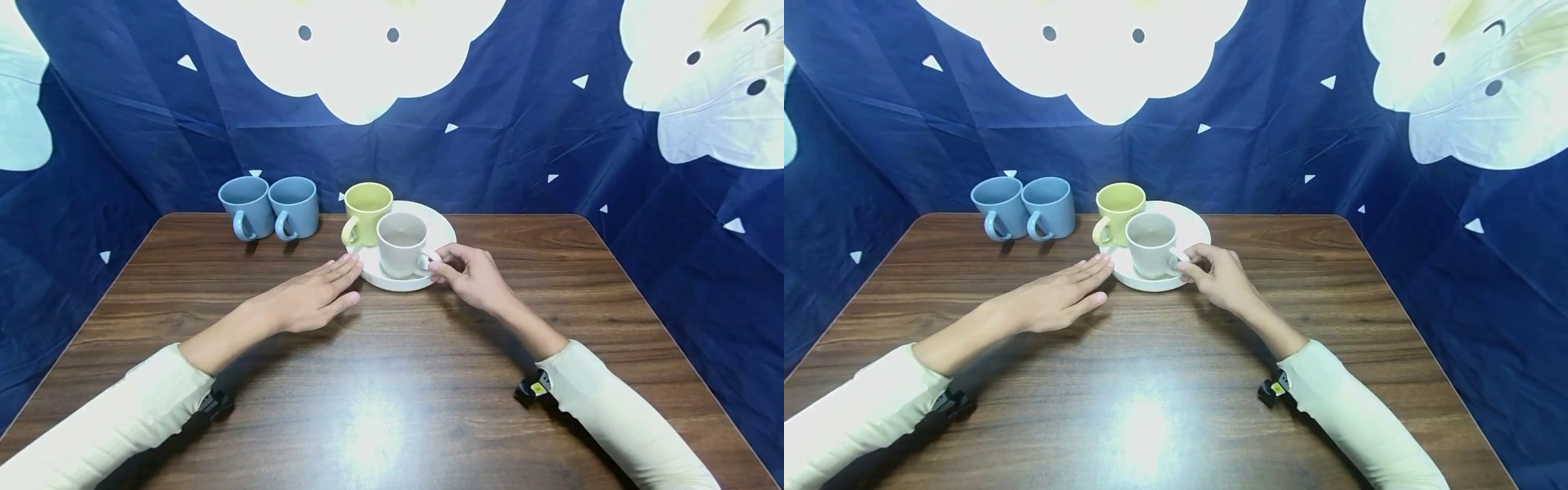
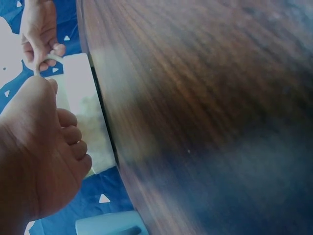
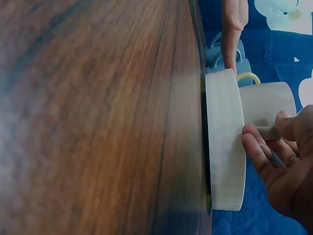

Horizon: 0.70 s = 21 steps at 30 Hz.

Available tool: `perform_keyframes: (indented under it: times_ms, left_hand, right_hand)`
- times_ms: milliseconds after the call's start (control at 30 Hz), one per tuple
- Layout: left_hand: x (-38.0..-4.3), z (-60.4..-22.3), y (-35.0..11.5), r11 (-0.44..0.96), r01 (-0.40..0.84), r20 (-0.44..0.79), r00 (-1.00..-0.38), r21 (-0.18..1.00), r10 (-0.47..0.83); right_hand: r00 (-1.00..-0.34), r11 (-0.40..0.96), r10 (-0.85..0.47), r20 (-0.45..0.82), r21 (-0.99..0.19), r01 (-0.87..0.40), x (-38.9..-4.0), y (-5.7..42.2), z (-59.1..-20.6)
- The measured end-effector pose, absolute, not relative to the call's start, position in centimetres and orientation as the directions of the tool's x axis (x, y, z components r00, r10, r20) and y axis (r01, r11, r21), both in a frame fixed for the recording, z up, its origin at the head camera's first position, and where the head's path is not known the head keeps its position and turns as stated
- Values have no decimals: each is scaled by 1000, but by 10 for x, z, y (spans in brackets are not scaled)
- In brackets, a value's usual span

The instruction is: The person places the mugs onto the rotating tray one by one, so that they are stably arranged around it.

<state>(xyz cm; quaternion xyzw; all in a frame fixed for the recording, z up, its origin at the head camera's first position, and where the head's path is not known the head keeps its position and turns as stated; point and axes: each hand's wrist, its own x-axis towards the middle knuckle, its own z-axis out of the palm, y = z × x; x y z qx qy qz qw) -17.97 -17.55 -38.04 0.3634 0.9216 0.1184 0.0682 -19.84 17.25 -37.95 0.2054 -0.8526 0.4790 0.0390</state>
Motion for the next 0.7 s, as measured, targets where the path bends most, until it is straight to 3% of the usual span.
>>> perform_keyframes:
  times_ms: [700]
  left_hand:
    - [-180,-381,-175,701,659,-58,-716,272,696]
  right_hand:
    - [-905,475,-313,288,-778,-412,-206,160,-379]
